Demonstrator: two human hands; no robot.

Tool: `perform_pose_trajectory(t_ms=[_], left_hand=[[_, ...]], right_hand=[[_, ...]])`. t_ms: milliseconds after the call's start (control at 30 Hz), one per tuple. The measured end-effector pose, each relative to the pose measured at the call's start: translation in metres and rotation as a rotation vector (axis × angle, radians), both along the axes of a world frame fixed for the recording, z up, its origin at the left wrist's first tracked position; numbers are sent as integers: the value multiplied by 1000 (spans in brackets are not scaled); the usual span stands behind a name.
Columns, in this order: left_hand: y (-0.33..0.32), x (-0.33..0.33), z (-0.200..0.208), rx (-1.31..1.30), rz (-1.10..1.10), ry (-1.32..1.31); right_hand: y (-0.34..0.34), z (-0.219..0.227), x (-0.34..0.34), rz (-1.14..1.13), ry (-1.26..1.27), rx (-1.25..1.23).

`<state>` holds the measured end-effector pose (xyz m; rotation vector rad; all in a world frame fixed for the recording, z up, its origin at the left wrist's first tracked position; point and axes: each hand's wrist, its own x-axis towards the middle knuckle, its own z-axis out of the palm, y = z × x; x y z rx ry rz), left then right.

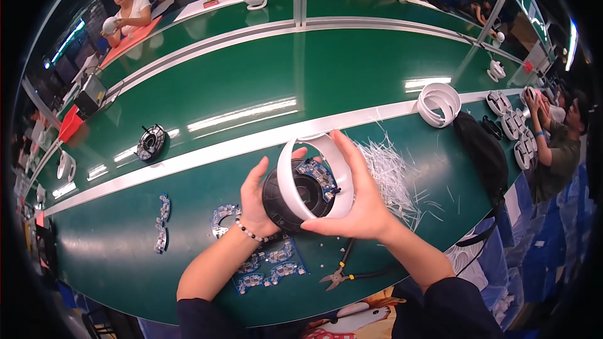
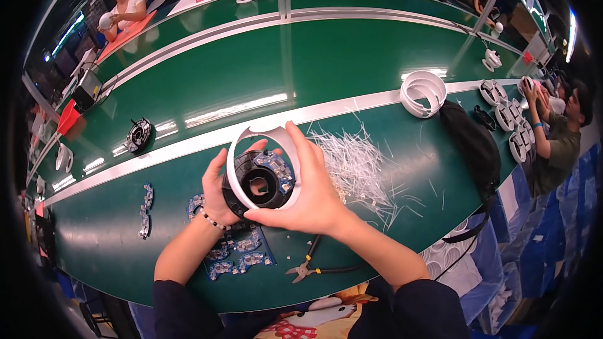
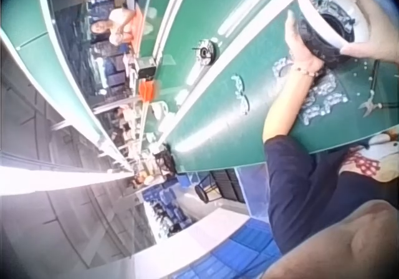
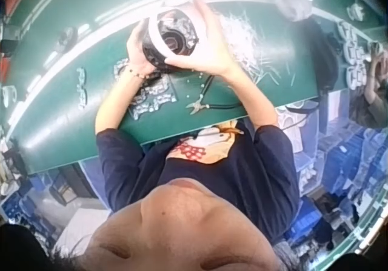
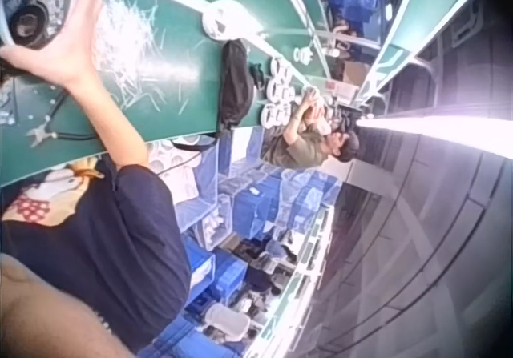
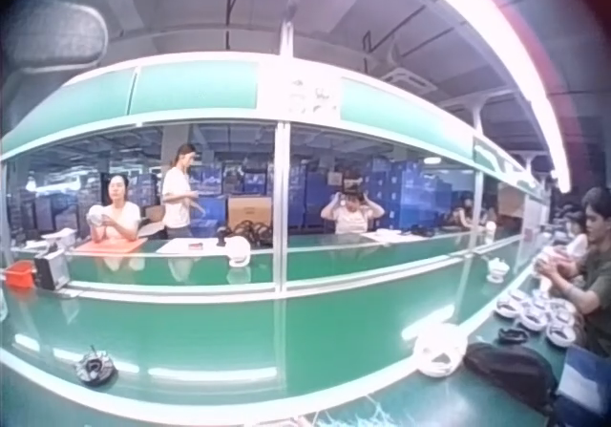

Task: Assembling components of a lighting fixture on a production line.

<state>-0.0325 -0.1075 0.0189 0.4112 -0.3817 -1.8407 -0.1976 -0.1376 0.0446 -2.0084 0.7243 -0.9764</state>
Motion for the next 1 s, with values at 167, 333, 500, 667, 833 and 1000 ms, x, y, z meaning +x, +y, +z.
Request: perform_pose_trajectory(t_ms=[167, 333, 500, 667, 833, 1000], left_hand=[[11, -14, -3, 67, 114, 41], [8, -12, 0, 3, 51, 65], [5, -6, -4, 17, -3, 104], [5, 0, -14, 73, 16, 83], [12, -6, -8, 26, 68, 126], [11, -6, -8, 82, 100, 92]], right_hand=[[2, -13, 16, -136, 74, -179], [-5, -4, 17, -95, 114, -299], [-17, 3, 7, 30, -118, 180], [0, 1, 7, 45, 146, -203], [11, -4, 10, 36, 96, -231], [9, -5, 7, 55, 118, -278]])
